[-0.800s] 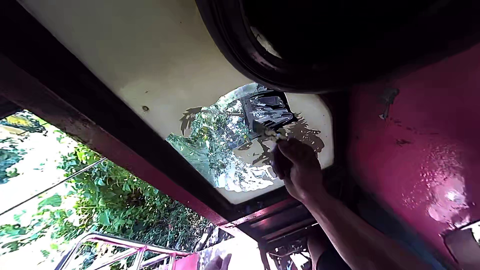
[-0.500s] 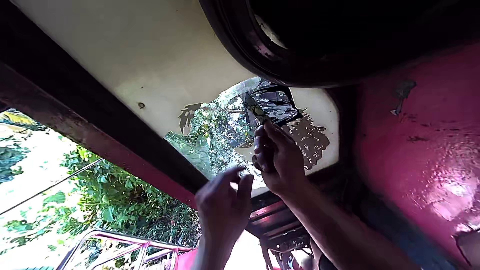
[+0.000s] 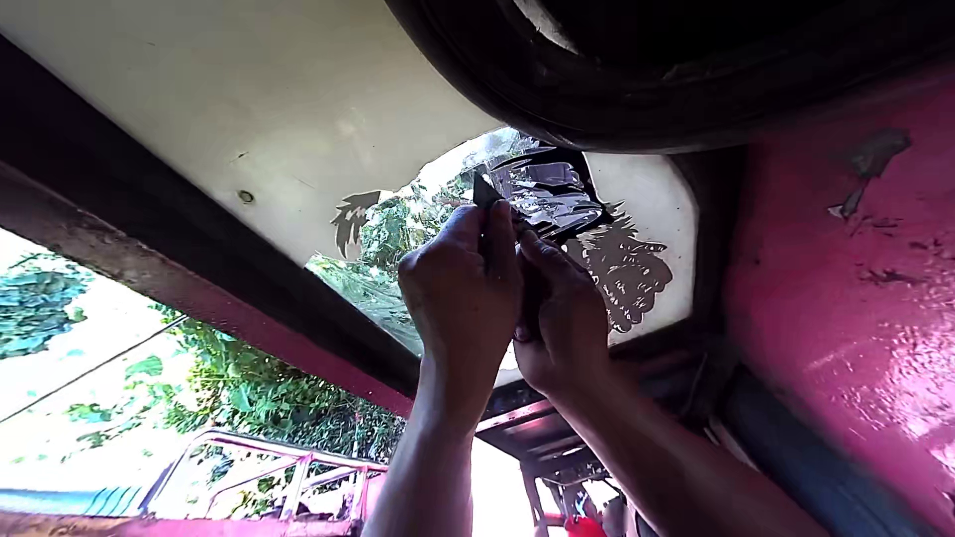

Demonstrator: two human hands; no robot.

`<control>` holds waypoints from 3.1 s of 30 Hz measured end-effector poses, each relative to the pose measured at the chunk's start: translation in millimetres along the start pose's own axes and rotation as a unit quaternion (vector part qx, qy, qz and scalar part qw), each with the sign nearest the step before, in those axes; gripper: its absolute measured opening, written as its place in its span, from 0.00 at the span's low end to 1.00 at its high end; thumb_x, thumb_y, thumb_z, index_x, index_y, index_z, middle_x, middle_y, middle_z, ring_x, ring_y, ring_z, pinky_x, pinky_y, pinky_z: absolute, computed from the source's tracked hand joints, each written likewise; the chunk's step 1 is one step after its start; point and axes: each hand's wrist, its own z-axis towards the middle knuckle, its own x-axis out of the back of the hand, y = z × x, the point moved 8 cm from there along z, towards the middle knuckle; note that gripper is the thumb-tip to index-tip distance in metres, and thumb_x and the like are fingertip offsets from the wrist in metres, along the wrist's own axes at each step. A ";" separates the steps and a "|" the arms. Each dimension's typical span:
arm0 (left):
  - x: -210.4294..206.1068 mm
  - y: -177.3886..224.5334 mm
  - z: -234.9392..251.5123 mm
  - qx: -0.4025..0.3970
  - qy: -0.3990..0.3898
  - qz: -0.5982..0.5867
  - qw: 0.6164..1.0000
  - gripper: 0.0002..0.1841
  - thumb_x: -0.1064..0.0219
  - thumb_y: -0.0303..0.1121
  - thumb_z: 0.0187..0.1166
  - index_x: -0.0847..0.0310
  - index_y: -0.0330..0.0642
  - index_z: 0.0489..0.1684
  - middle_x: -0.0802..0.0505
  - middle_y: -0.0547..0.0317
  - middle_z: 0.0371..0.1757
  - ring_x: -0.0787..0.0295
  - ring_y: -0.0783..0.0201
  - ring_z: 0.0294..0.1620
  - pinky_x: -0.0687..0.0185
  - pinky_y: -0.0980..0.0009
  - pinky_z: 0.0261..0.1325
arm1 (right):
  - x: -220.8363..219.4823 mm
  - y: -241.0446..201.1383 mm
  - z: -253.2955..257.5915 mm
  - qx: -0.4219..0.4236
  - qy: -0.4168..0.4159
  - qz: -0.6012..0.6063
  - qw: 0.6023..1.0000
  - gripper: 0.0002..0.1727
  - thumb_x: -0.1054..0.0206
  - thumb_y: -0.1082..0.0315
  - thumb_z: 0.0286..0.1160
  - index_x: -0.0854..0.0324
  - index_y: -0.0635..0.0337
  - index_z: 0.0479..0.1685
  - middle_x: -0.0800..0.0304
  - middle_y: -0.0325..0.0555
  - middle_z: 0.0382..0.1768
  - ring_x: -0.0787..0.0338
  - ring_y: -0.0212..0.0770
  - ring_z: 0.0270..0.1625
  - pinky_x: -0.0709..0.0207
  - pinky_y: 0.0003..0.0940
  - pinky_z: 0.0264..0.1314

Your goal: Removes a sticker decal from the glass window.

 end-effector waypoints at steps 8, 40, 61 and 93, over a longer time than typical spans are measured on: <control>-3.0 7.7 4.7 0.010 -0.003 0.030 1.000 0.20 0.40 0.39 0.86 0.31 0.51 0.15 0.34 0.76 0.12 0.40 0.80 0.12 0.48 0.78 0.18 | -0.5 -1.6 2.0 0.019 -0.031 0.020 0.999 0.21 0.45 0.55 0.92 0.16 0.52 0.29 0.30 0.32 0.11 0.34 0.22 0.07 0.37 0.16 0.08; -12.0 10.6 6.4 0.064 -0.054 -0.004 0.997 0.19 0.43 0.40 0.87 0.23 0.48 0.20 0.28 0.75 0.13 0.33 0.80 0.13 0.40 0.77 0.19 | 4.9 -10.0 7.5 0.021 -0.059 0.053 0.997 0.22 0.46 0.60 0.92 0.21 0.51 0.24 0.31 0.31 0.10 0.36 0.21 0.07 0.41 0.14 0.08; -13.2 9.4 4.2 0.066 -0.041 0.019 0.997 0.20 0.44 0.40 0.88 0.22 0.47 0.20 0.26 0.70 0.14 0.27 0.72 0.17 0.37 0.68 0.23 | 3.0 -14.4 7.4 0.095 -0.052 0.010 0.994 0.22 0.47 0.59 0.92 0.20 0.50 0.24 0.28 0.31 0.13 0.33 0.22 0.09 0.36 0.16 0.11; -17.1 30.4 22.2 0.039 -0.161 0.123 0.978 0.22 0.45 0.44 0.90 0.26 0.45 0.20 0.27 0.63 0.17 0.25 0.62 0.22 0.36 0.61 0.26 | 3.5 -10.6 3.2 0.114 -0.056 0.014 0.992 0.22 0.48 0.56 0.93 0.20 0.46 0.24 0.29 0.28 0.13 0.33 0.20 0.10 0.35 0.15 0.12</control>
